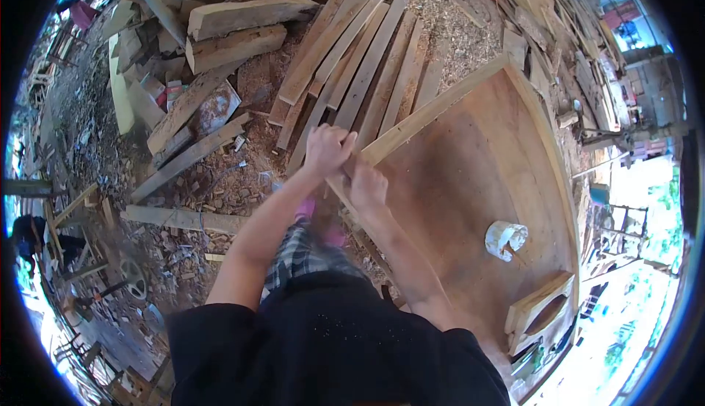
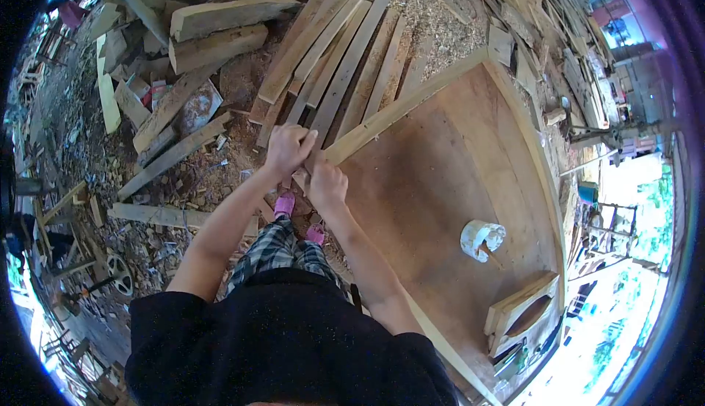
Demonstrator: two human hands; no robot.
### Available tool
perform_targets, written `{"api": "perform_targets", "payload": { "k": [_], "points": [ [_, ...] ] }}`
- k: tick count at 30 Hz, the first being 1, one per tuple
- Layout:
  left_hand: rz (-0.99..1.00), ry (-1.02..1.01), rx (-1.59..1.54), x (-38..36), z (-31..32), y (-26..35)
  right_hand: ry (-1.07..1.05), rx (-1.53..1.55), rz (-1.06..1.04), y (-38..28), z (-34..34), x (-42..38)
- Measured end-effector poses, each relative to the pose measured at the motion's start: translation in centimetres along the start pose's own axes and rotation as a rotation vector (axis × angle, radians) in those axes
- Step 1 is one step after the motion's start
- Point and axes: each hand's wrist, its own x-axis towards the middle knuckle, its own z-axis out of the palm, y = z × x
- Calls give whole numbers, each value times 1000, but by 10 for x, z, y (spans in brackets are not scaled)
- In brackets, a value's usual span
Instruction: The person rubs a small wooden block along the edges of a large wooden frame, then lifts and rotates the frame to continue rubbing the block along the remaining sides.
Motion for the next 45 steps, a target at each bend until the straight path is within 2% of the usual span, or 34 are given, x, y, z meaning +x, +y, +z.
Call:
{"api": "perform_targets", "payload": {
  "k": [2, 3, 5, 7, 8, 9, 10, 13, 14, 16, 17, 18, 20, 21, 22, 24, 25, 27, 31, 33, 34, 36, 37, 39, 40, 42, 45],
  "points": [
    [16, -99, -9, 5, 2, 5, -154, -59, 90, 0, -2, 8],
    [12, -186, -18, 6, 5, 9, -142, -53, 108, 5, -6, 0],
    [126, -253, -134, -20, 12, 30, -52, -31, 54, 22, -15, -39],
    [196, -216, -213, -54, 7, 61, -24, -58, 60, 42, -12, -89],
    [197, -220, -222, -60, 6, 65, -24, -62, 69, 40, -16, -93],
    [182, -238, -246, -65, 4, 67, -116, -28, 121, 34, -23, -98],
    [167, -262, -270, -68, 4, 68, -209, 11, 177, 30, -26, -101],
    [76, -264, -254, -26, -2, 35, -161, 5, 149, 10, -11, -49],
    [44, -239, -183, -11, -2, 19, -183, -30, 118, 3, -11, -26],
    [-47, -147, -141, 19, -4, 0, 18, 26, 23, 2, 4, 12],
    [-113, -84, -171, 28, -9, -1, 33, 37, 39, 4, -2, 24],
    [-92, -99, -172, 30, -10, -5, -3, 39, 92, 6, -9, 35],
    [-192, 128, -343, 29, -4, -16, -28, 46, 164, 15, -24, 33],
    [-274, -73, -356, 15, -5, -30, -13, 63, 213, 30, -34, 20],
    [-267, -87, -368, -5, 2, -37, 1, 76, 263, 43, -43, 6],
    [-331, -465, -402, -42, 14, -44, 70, 80, 339, 56, -55, -33],
    [-327, -478, -413, -52, 12, -36, 31, 69, 387, 63, -57, -52],
    [-248, -693, -188, -61, 6, -19, -1, 64, 459, 69, -59, -91],
    [-284, -751, -212, -57, 15, -32, 20, 47, 522, 77, -44, -152],
    [-491, -846, -495, -52, 25, -55, 13, 18, 544, 76, -38, -163],
    [-482, -860, -497, -47, 23, -54, 2, -10, 550, 74, -37, -166],
    [-634, -978, -566, -35, 14, -52, 35, -12, 557, 72, -35, -166],
    [-623, -995, -564, -36, 17, -52, 62, -16, 553, 71, -34, -165],
    [-418, -856, -390, -44, 24, -45, 76, 3, 551, 74, -31, -166],
    [-407, -873, -395, -45, 23, -31, 84, 16, 527, 76, -31, -167],
    [-250, -682, -69, -49, 17, -7, 83, 18, 537, 75, -32, -167],
    [-320, -724, -215, -49, 25, -19, 97, 7, 519, 70, -35, -166]
  ]
}}
